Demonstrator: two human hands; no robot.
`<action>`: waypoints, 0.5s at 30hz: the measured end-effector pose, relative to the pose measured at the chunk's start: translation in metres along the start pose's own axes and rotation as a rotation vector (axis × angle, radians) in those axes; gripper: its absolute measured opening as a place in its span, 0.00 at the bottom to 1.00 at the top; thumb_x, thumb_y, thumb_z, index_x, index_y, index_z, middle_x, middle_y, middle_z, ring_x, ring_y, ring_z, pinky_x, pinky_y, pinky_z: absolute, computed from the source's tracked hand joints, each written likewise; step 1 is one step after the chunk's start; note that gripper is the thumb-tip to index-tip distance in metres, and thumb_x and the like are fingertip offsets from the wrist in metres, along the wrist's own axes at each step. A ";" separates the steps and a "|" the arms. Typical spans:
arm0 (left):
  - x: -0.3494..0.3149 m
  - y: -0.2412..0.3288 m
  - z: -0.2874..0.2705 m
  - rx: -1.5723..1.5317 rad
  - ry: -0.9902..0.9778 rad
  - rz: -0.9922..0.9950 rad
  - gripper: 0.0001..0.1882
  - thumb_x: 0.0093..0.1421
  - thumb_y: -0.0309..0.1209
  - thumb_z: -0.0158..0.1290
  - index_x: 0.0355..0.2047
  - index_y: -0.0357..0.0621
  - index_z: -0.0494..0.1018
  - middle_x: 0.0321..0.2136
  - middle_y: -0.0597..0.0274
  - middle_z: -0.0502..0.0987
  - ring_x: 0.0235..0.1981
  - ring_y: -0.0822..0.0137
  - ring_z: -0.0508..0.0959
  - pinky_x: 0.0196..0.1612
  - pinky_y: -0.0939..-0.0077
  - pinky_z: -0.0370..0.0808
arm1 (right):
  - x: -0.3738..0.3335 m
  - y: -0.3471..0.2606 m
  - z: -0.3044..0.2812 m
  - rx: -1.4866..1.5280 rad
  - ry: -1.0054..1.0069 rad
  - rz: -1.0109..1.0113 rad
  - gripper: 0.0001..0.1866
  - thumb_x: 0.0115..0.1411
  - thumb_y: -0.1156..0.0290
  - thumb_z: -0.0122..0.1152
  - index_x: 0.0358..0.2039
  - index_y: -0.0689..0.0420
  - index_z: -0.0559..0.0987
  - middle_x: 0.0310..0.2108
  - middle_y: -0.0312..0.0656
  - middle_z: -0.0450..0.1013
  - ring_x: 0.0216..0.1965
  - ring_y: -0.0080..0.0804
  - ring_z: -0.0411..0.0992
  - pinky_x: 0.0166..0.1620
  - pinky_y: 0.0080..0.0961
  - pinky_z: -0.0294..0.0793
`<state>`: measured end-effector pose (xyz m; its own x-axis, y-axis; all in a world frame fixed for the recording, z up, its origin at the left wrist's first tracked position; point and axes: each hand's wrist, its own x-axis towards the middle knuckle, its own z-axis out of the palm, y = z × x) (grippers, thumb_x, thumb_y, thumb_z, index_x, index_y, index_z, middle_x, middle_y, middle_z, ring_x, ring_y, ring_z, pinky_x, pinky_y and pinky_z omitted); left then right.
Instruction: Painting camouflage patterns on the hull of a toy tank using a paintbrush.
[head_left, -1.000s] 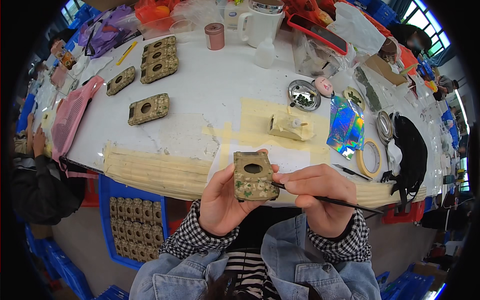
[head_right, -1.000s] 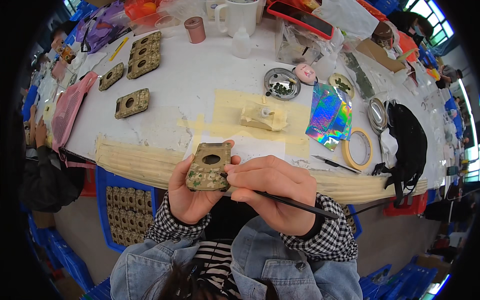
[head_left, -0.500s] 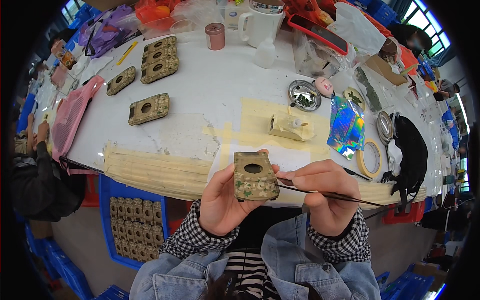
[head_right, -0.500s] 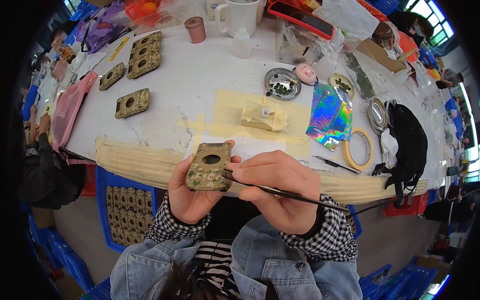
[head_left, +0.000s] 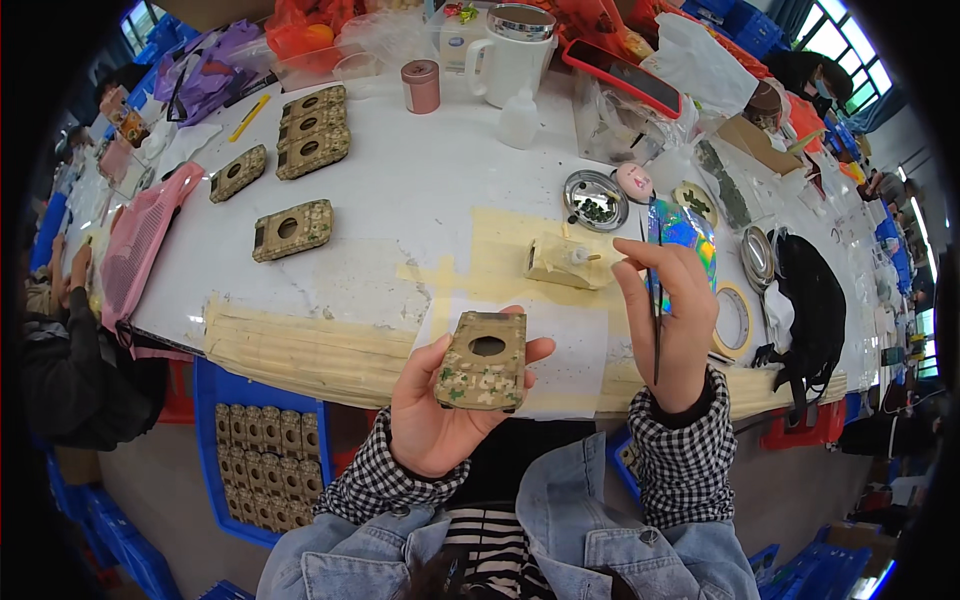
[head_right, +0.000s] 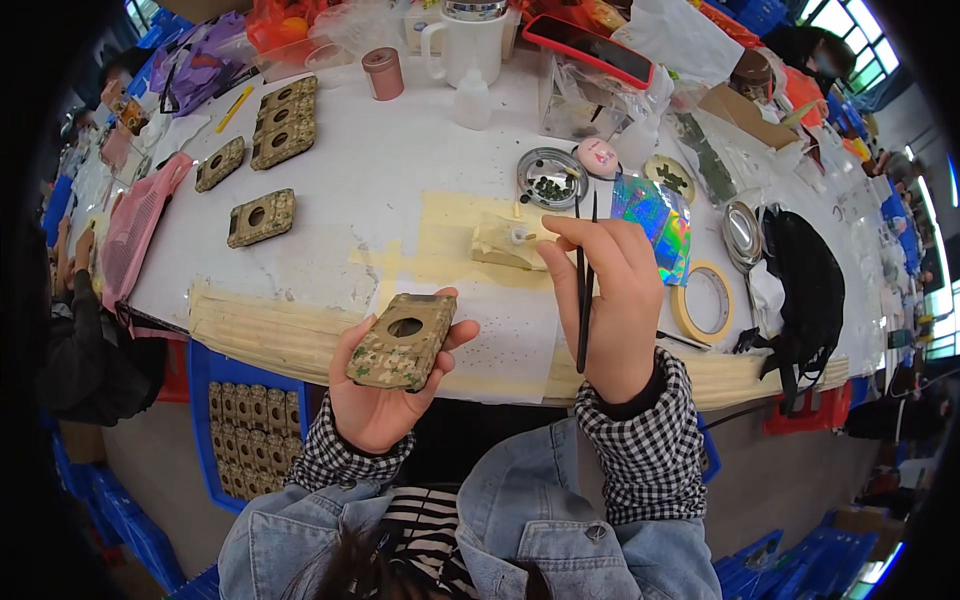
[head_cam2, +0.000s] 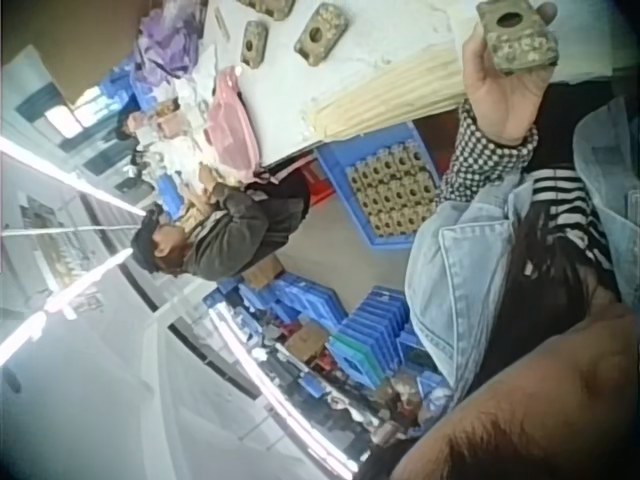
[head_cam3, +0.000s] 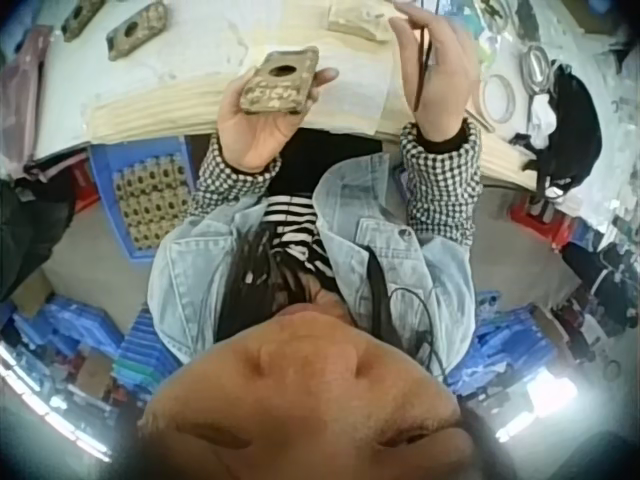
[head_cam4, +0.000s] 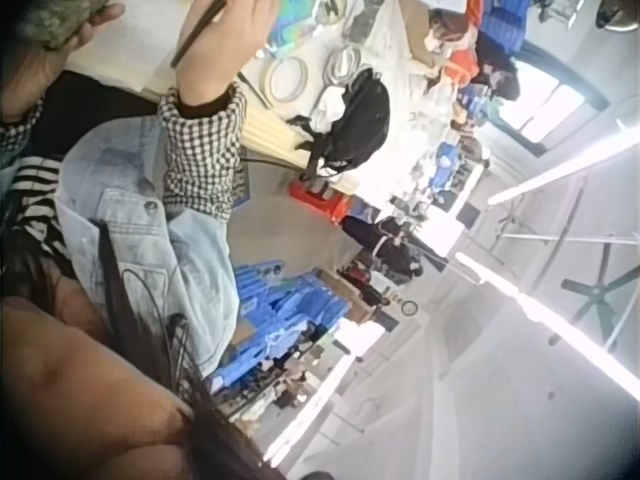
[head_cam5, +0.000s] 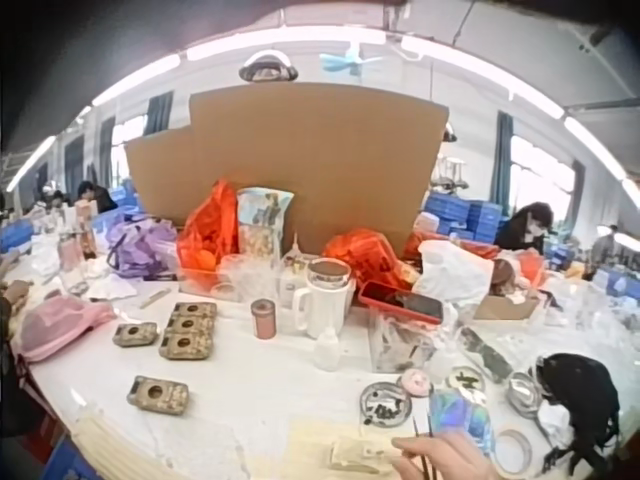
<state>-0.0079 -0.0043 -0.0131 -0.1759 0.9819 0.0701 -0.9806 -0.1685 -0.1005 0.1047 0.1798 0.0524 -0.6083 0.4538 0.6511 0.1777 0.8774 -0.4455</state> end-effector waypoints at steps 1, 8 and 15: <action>0.000 0.000 0.000 -0.009 -0.005 -0.002 0.35 0.65 0.42 0.36 0.65 0.38 0.38 0.59 0.27 0.50 0.51 0.47 0.72 0.54 0.63 0.74 | 0.001 0.004 0.003 -0.029 -0.021 -0.016 0.10 0.49 0.78 0.65 0.33 0.60 0.78 0.25 0.41 0.71 0.29 0.35 0.69 0.34 0.26 0.68; 0.000 0.001 0.002 -0.059 -0.024 -0.014 0.34 0.65 0.42 0.35 0.65 0.38 0.38 0.60 0.25 0.46 0.51 0.46 0.72 0.54 0.63 0.74 | 0.002 0.014 0.019 -0.039 -0.024 -0.067 0.09 0.46 0.77 0.67 0.30 0.59 0.79 0.23 0.41 0.73 0.29 0.36 0.69 0.33 0.28 0.69; 0.001 0.001 0.004 0.000 -0.018 -0.056 0.32 0.66 0.42 0.33 0.64 0.36 0.45 0.59 0.29 0.54 0.49 0.53 0.73 0.53 0.68 0.74 | 0.006 -0.002 0.001 -0.054 0.066 -0.095 0.10 0.46 0.80 0.67 0.32 0.60 0.79 0.26 0.43 0.73 0.30 0.36 0.70 0.33 0.26 0.69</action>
<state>-0.0090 -0.0039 -0.0088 -0.1218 0.9881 0.0935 -0.9890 -0.1129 -0.0955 0.1001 0.1806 0.0569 -0.5728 0.3762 0.7283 0.1646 0.9231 -0.3474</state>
